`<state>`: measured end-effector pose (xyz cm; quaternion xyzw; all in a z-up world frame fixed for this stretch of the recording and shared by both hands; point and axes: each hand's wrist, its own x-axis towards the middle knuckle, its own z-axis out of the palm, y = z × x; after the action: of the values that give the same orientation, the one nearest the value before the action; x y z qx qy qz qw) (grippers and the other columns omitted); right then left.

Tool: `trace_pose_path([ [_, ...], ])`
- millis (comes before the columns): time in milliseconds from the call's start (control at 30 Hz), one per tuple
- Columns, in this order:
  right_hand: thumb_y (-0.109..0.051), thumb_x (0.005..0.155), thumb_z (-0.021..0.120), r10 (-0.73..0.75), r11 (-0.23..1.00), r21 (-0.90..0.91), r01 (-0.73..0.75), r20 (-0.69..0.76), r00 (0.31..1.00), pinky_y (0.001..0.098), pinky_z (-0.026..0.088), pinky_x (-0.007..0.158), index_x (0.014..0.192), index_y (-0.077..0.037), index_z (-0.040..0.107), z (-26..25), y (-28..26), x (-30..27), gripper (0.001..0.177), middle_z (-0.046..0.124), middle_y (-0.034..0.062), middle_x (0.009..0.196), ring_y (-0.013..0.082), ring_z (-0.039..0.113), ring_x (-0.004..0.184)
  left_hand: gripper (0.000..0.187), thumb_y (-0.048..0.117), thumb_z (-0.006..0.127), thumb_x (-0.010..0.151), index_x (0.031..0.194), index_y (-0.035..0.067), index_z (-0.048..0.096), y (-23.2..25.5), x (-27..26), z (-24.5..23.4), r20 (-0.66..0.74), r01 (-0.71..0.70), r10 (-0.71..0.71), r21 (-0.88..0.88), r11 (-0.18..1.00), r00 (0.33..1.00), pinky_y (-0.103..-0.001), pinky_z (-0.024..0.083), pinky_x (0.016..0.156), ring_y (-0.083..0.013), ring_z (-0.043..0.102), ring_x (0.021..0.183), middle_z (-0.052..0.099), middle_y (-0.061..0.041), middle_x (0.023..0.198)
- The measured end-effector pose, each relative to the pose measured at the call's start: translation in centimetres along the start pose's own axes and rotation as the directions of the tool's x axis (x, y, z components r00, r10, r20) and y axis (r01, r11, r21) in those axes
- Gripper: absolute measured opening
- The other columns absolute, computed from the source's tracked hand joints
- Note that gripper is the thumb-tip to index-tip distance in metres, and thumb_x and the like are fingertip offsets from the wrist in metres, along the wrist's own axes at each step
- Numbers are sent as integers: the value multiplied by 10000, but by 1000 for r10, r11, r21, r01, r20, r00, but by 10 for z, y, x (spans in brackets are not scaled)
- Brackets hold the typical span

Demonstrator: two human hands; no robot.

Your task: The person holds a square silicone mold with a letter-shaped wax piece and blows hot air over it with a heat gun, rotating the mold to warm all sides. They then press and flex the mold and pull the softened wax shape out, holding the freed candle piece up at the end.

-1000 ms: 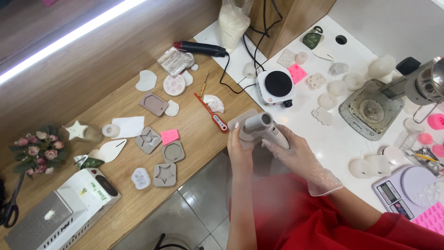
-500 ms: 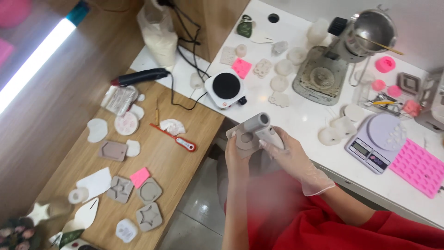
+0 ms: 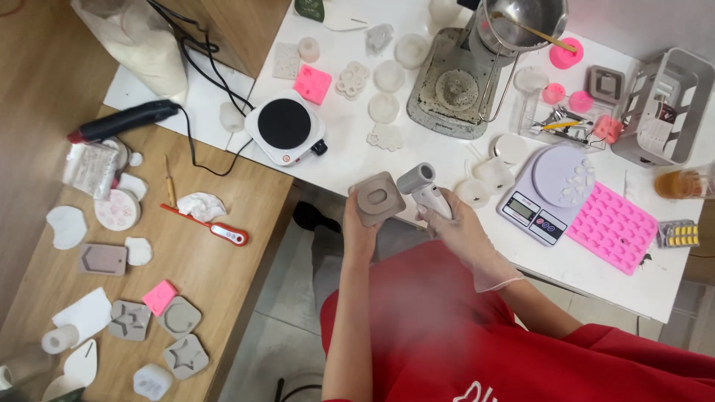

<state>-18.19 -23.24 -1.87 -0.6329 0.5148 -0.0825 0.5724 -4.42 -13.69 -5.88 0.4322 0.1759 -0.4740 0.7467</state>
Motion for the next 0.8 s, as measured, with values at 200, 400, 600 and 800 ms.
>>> trace_pose_path([
  [200,-352,933,674,37,973,-230,-31,24,999,403,546,743,1411,-84,588,-6,26,17,555,713,144,786,265,732,746,928,280,677,973,1600,-16,60,-24,24,-1,-29,-1,7,209,978,1000,-531,438,1135,-443,349,1440,126,-310,1601],
  [400,-298,912,720,-98,942,-319,107,44,994,584,509,989,1377,-111,619,-3,-6,8,511,714,249,1189,453,650,1167,537,232,656,999,1461,35,463,-53,42,-18,-62,-60,94,412,909,994,-472,603,954,-302,622,1214,545,-188,1369],
  [600,-313,919,724,-47,967,-248,67,87,995,497,590,869,1393,-102,600,-2,12,26,533,715,258,1158,426,691,1105,811,482,580,1011,1576,-13,273,-32,28,20,-93,-46,107,503,863,990,-498,503,980,-292,548,1243,511,-240,1378],
  [800,-191,963,701,-70,997,46,67,66,995,314,535,556,1361,32,574,0,26,34,474,635,140,768,189,640,624,650,331,624,1021,1535,16,382,-47,54,10,-25,-165,230,622,765,973,-522,468,1103,-355,506,1357,493,-246,1472],
])
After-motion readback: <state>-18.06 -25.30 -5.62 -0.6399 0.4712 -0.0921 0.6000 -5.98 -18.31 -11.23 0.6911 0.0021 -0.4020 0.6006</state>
